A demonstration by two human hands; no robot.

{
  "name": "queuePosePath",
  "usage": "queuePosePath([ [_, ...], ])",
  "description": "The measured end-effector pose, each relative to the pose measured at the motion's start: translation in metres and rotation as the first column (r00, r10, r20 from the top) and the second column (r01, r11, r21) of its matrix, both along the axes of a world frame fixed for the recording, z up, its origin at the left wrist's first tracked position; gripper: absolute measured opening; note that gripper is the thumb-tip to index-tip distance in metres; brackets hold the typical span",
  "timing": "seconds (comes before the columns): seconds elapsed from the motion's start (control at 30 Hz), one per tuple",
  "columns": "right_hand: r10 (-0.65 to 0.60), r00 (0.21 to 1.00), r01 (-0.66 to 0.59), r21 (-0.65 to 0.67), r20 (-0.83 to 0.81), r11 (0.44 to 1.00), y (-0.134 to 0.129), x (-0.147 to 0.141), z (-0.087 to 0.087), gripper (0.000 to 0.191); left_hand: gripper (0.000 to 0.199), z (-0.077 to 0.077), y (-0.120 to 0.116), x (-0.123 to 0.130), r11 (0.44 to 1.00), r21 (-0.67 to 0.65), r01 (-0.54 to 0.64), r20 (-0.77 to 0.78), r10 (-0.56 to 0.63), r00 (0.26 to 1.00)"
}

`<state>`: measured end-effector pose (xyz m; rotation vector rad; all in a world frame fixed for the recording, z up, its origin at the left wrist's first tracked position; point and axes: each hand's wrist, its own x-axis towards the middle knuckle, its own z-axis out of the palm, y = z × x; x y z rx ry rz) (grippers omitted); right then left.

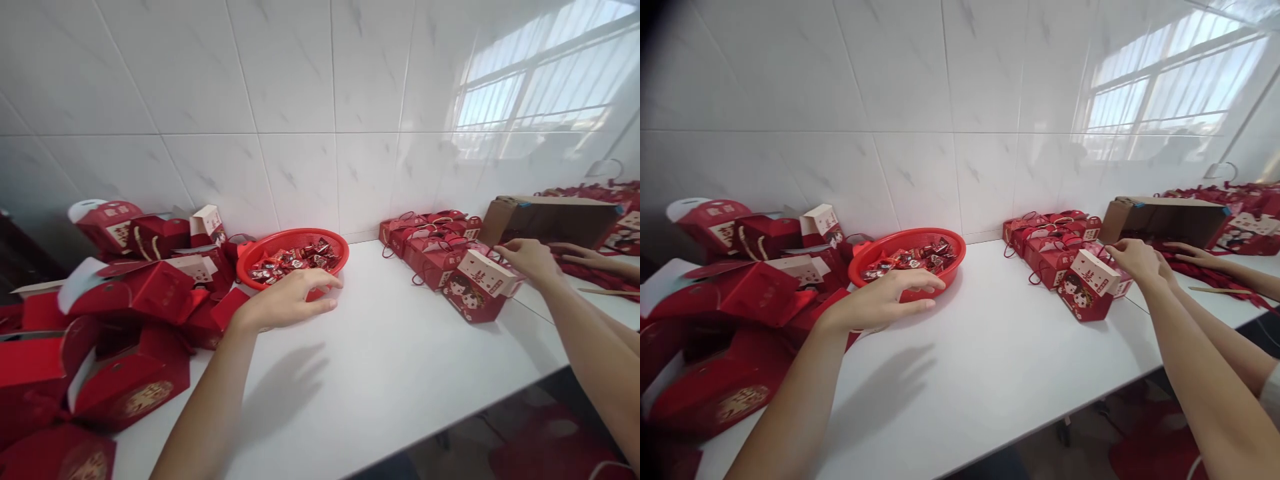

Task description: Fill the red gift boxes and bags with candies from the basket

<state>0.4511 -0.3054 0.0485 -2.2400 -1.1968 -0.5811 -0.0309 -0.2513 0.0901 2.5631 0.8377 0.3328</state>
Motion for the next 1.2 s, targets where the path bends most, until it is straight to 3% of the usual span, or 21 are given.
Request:
queuePosePath([
  [0.07,-0.12,0.992,0.118,-0.051,-0.029,0.992,0.005,-0.01,0.009,0.016,0.036,0.0,0.0,0.001,1.0,-0.008,0.0,-0.008,0.0,1.0],
  [0.13,-0.18,0.983,0.179,-0.017,-0.032,0.984,0.011,-0.026,0.021,0.02,0.036,0.0,0.0,0.001,1.0,-0.008,-0.008,-0.008,0.008,1.0],
  [0.2,-0.044,0.999,0.046,0.106,-0.018,0.993,0.015,-0.05,0.031,0.016,0.035,-0.001,0.001,0.001,1.0,0.008,-0.011,0.009,0.011,1.0],
  [0.27,0.215,0.977,-0.206,0.213,-0.017,0.955,0.019,-0.081,0.036,0.009,0.033,0.0,0.001,-0.001,0.999,0.04,-0.018,0.057,0.016,0.998],
  [0.33,0.461,0.887,-0.434,0.289,-0.031,0.853,0.023,-0.117,0.035,0.007,0.032,0.004,0.002,-0.008,0.995,0.081,-0.056,0.15,0.043,0.988],
  [0.43,0.799,0.601,-0.771,0.261,-0.001,0.58,0.029,-0.173,0.02,0.014,0.032,0.015,0.004,-0.031,0.957,0.178,-0.229,0.325,0.163,0.932],
  [0.5,0.915,0.404,-0.898,0.186,-0.015,0.399,0.034,-0.206,0.008,0.016,0.03,0.021,0.008,-0.054,0.864,0.271,-0.425,0.434,0.285,0.855],
  [0.57,0.965,0.256,-0.956,0.133,-0.062,0.262,0.038,-0.234,-0.004,0.016,0.026,0.025,0.013,-0.081,0.666,0.351,-0.658,0.542,0.428,0.723],
  [0.67,0.982,0.101,-0.986,0.113,-0.157,0.12,0.046,-0.263,-0.017,0.017,0.029,0.025,0.021,-0.12,0.312,0.343,-0.886,0.623,0.63,0.463],
  [0.73,0.977,0.041,-0.991,0.112,-0.208,0.066,0.051,-0.277,-0.022,0.018,0.037,0.023,0.023,-0.138,0.167,0.269,-0.949,0.591,0.749,0.299],
  [0.83,0.966,-0.013,-0.993,0.113,-0.259,0.017,0.058,-0.292,-0.027,0.018,0.052,0.017,0.025,-0.155,0.084,0.164,-0.983,0.481,0.863,0.154],
  [0.97,0.954,-0.061,-0.992,0.123,-0.294,-0.026,0.065,-0.308,-0.029,0.018,0.059,0.008,0.03,-0.164,0.056,0.12,-0.991,0.461,0.881,0.105],
  [1.13,0.945,-0.092,-0.99,0.131,-0.313,-0.053,0.071,-0.322,-0.028,0.018,0.046,0.007,0.033,-0.167,-0.085,0.107,-0.991,0.589,0.808,-0.006],
  [1.2,0.943,-0.101,-0.989,0.13,-0.316,-0.063,0.073,-0.326,-0.028,0.017,0.052,0.01,0.03,-0.17,-0.07,0.101,-0.992,0.527,0.85,-0.006],
])
